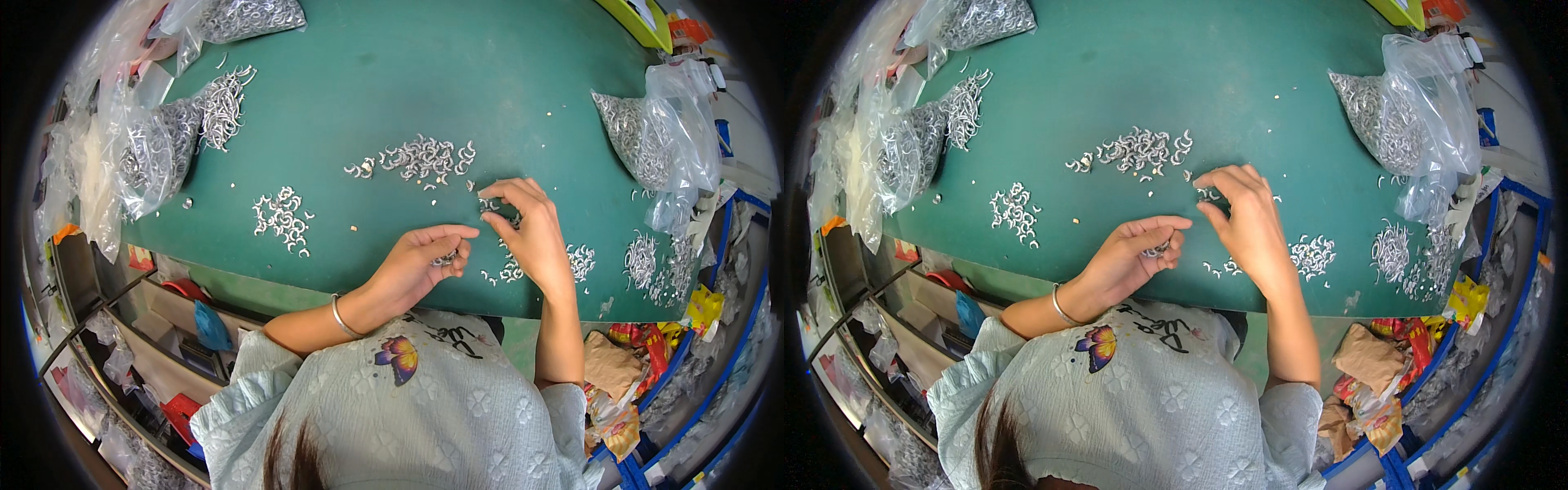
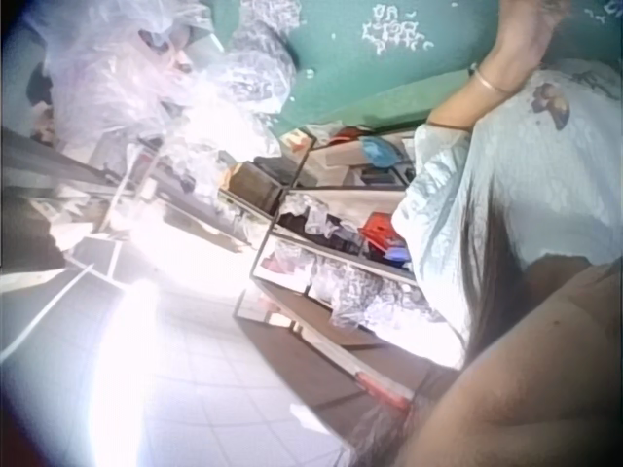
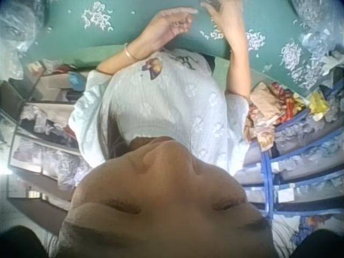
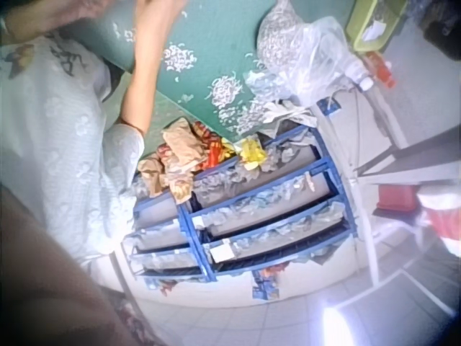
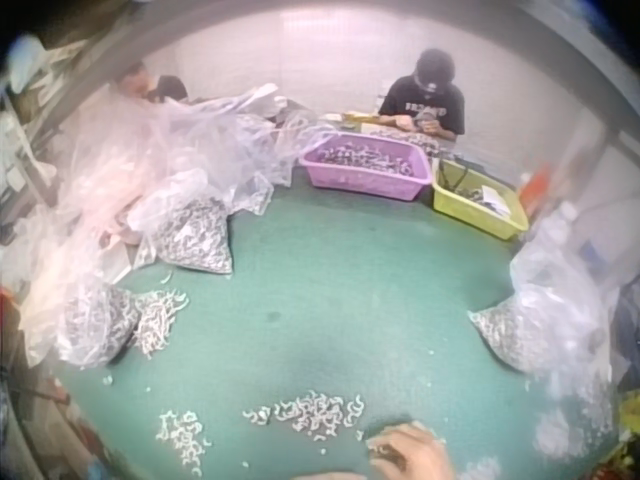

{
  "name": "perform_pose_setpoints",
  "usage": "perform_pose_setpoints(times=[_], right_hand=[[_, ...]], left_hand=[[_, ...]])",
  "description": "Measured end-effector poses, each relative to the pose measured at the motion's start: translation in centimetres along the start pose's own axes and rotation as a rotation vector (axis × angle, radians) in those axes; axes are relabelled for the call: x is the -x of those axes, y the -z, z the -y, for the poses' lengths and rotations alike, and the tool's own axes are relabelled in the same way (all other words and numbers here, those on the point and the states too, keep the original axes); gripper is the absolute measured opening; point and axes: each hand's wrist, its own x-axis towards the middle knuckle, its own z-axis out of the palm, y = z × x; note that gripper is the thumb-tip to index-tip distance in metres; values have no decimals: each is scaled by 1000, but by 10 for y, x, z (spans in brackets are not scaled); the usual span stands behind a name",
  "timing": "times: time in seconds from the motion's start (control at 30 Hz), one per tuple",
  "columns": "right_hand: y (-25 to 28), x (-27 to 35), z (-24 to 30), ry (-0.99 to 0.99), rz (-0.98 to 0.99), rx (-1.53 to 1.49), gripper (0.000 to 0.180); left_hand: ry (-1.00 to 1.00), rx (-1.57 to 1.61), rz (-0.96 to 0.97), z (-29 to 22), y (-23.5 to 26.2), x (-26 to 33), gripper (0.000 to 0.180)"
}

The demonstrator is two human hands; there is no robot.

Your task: The person sorts small white plastic components on a green table by hand, picking them up individually or in small handfuls and placing them into bags.

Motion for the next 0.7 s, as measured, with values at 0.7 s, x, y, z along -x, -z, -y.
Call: perform_pose_setpoints(times=[0.7], right_hand=[[-26, -22, -3, 29, -38, -26, 30]], left_hand=[[-47, 43, -26, -6, 0, 3, 24]])
